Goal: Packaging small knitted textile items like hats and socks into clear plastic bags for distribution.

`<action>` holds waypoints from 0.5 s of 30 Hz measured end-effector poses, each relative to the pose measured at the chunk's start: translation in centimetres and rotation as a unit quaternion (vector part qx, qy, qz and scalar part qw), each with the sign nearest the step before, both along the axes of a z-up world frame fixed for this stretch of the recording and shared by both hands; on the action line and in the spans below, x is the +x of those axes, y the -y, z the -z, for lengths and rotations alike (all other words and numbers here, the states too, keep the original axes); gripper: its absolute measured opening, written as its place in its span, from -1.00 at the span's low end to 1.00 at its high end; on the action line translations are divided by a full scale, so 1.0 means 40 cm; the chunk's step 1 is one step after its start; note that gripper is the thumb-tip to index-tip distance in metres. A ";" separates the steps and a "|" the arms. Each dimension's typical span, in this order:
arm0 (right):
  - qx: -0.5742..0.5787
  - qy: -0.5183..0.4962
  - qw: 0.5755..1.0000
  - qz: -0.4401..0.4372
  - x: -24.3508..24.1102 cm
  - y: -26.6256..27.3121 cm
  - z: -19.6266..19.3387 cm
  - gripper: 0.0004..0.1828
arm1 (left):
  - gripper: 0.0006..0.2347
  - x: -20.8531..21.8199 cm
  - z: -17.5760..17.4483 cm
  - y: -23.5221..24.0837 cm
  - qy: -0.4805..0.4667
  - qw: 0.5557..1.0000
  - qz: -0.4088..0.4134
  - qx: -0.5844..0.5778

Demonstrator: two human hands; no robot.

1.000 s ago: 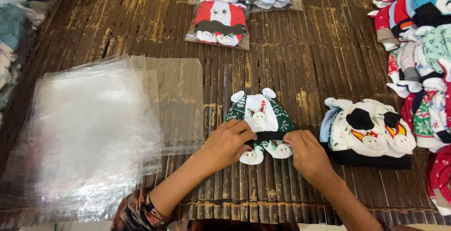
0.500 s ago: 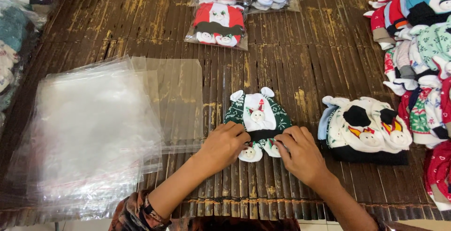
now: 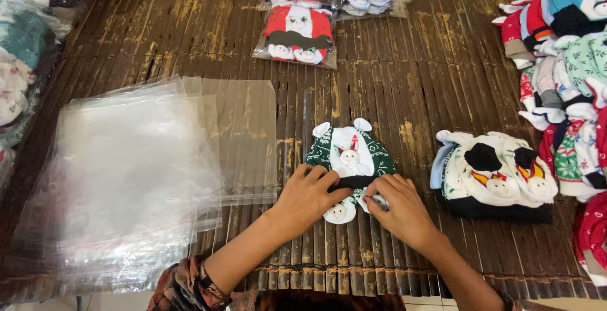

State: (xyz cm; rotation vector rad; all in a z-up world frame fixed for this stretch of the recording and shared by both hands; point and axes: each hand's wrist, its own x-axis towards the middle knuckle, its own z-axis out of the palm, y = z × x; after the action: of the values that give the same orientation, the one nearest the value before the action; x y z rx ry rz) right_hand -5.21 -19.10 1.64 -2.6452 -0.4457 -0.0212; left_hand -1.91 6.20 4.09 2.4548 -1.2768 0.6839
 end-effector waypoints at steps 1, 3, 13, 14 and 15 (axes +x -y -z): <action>0.000 0.000 1.000 -0.001 -0.003 -0.001 -0.001 -0.90 | -0.80 0.000 -0.001 -0.003 0.000 1.000 -0.001 0.000; 0.058 0.020 0.998 0.005 -0.008 -0.003 -0.003 -0.88 | -0.79 0.000 -0.004 -0.009 -0.010 1.000 0.006 0.015; 0.167 0.112 0.977 0.069 -0.002 -0.002 -0.023 -0.81 | -0.95 0.007 0.046 -0.002 -0.051 0.998 0.006 -0.027; 0.168 0.110 0.977 0.067 -0.002 0.004 -0.035 -0.80 | -0.97 0.004 0.039 -0.003 -0.045 0.998 0.010 -0.035; 0.170 0.109 0.977 0.064 0.000 0.010 -0.047 -0.79 | -0.97 0.003 0.032 -0.006 -0.039 0.998 0.012 -0.043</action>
State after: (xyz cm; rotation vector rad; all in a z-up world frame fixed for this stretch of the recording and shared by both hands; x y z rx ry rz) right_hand -5.19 -19.49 3.53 -2.3366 -0.3073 -0.3952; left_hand -1.78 6.45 2.80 2.3689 -1.2212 0.6181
